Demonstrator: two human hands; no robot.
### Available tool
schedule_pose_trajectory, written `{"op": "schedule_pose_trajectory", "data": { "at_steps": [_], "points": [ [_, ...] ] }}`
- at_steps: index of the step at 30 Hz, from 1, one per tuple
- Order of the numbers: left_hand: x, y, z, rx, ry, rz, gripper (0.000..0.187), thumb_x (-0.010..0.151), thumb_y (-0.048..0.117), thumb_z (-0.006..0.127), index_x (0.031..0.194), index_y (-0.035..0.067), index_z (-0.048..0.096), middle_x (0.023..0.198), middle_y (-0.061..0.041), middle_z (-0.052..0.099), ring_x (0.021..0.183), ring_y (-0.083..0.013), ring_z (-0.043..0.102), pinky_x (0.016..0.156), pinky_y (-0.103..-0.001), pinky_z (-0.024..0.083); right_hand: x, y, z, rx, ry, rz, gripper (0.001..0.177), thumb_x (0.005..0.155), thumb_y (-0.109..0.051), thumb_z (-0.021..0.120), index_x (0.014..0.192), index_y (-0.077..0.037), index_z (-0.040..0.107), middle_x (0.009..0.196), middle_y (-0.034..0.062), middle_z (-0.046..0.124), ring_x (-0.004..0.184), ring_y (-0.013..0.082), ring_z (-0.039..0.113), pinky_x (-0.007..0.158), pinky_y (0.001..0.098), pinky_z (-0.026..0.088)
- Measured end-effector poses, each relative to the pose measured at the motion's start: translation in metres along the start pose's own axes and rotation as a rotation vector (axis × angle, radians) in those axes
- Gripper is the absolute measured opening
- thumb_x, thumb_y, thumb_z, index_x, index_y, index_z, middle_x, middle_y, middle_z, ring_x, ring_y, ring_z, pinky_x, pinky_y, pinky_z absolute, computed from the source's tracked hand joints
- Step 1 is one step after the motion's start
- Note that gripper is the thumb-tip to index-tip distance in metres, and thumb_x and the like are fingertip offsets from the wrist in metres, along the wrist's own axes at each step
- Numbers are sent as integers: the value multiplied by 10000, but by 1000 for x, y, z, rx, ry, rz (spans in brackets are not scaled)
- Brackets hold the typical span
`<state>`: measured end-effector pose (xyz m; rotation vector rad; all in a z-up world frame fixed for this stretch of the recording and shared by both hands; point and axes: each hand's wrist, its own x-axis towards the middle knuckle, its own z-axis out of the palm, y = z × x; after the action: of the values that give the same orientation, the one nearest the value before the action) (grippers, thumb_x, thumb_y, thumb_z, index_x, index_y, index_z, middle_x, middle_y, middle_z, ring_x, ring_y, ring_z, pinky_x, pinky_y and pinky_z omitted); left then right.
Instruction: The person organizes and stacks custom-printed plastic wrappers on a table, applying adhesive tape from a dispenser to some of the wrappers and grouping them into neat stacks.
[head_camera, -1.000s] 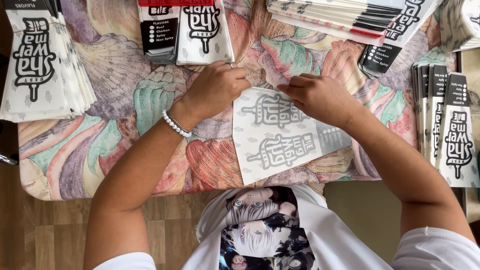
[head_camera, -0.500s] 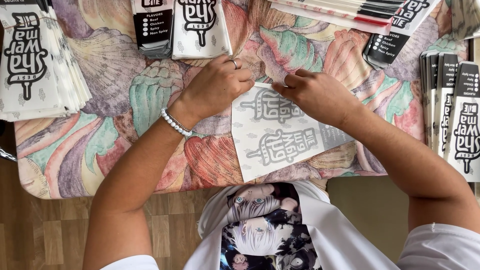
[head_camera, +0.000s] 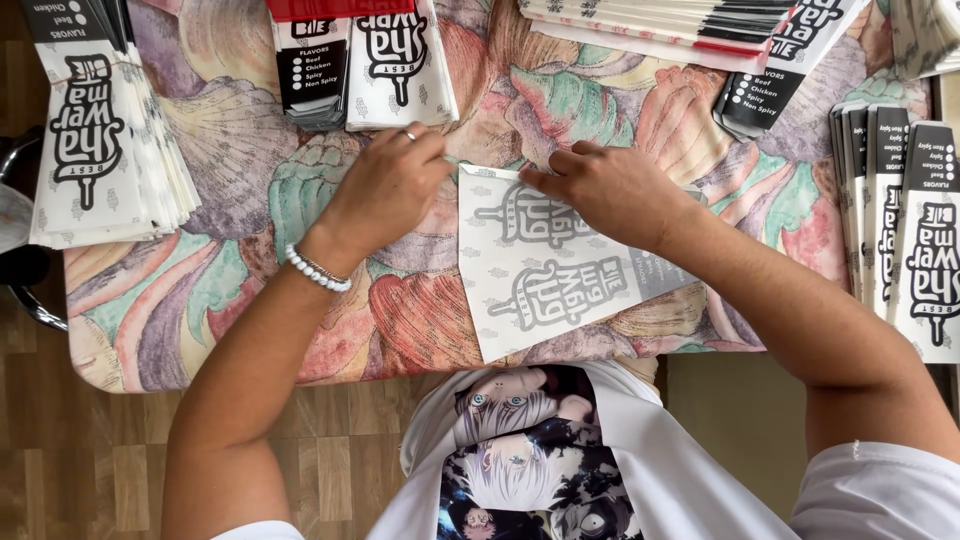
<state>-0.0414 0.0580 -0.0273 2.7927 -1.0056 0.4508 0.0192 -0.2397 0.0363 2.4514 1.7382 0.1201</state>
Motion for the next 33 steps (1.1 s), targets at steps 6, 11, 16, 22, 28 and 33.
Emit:
{"op": "schedule_pose_trajectory", "data": {
  "at_steps": [6, 11, 16, 22, 28, 33],
  "points": [
    [5, 31, 18, -52, 127, -134, 226, 1007, 21, 497, 1018, 28, 723, 1012, -126, 621, 1060, -282, 628, 900, -360, 530, -2, -1, 1, -5, 1, -6, 289, 998, -68, 567, 1230, -196, 685, 846, 5, 662, 791, 168, 699, 677, 288, 622],
    [25, 75, 48, 97, 209, -89, 358, 978, 26, 457, 1314, -15, 576, 1079, -147, 590, 1087, -302, 618, 1009, -398, 490, -10, 2, 7, 50, 137, -31, 216, 969, -73, 601, 1094, -197, 727, 819, -9, 620, 787, 174, 673, 673, 298, 599],
    [21, 82, 52, 193, 156, -102, 419, 965, 88, 467, 1360, 10, 581, 1120, -128, 599, 1121, -270, 602, 1072, -390, 457, -45, 24, 40, 96, 168, 22, 191, 1015, -74, 555, 930, -182, 688, 795, -20, 578, 791, 158, 636, 676, 273, 577],
    [22, 83, 50, 217, 125, -121, 438, 954, 98, 466, 1364, 0, 583, 1144, -143, 598, 1144, -283, 596, 1083, -402, 458, -79, 31, -20, 245, 142, 161, 156, 995, -81, 605, 979, -141, 748, 908, 10, 695, 941, 218, 707, 765, 342, 589],
    [22, 84, 48, 217, 109, -130, 432, 961, 90, 460, 1365, -3, 580, 1184, -155, 589, 1184, -296, 580, 1090, -405, 458, -105, 52, 38, 194, 84, 252, 123, 959, -111, 670, 1028, -178, 747, 937, -34, 709, 970, 187, 715, 797, 338, 599],
    [22, 85, 43, 205, 90, -140, 427, 971, 93, 457, 1374, 4, 568, 1211, -151, 580, 1206, -293, 573, 1095, -399, 462, -100, 46, 36, 173, 62, 211, 274, 966, -109, 633, 1175, -246, 745, 862, -31, 684, 895, 172, 708, 790, 310, 599]
  ]
}}
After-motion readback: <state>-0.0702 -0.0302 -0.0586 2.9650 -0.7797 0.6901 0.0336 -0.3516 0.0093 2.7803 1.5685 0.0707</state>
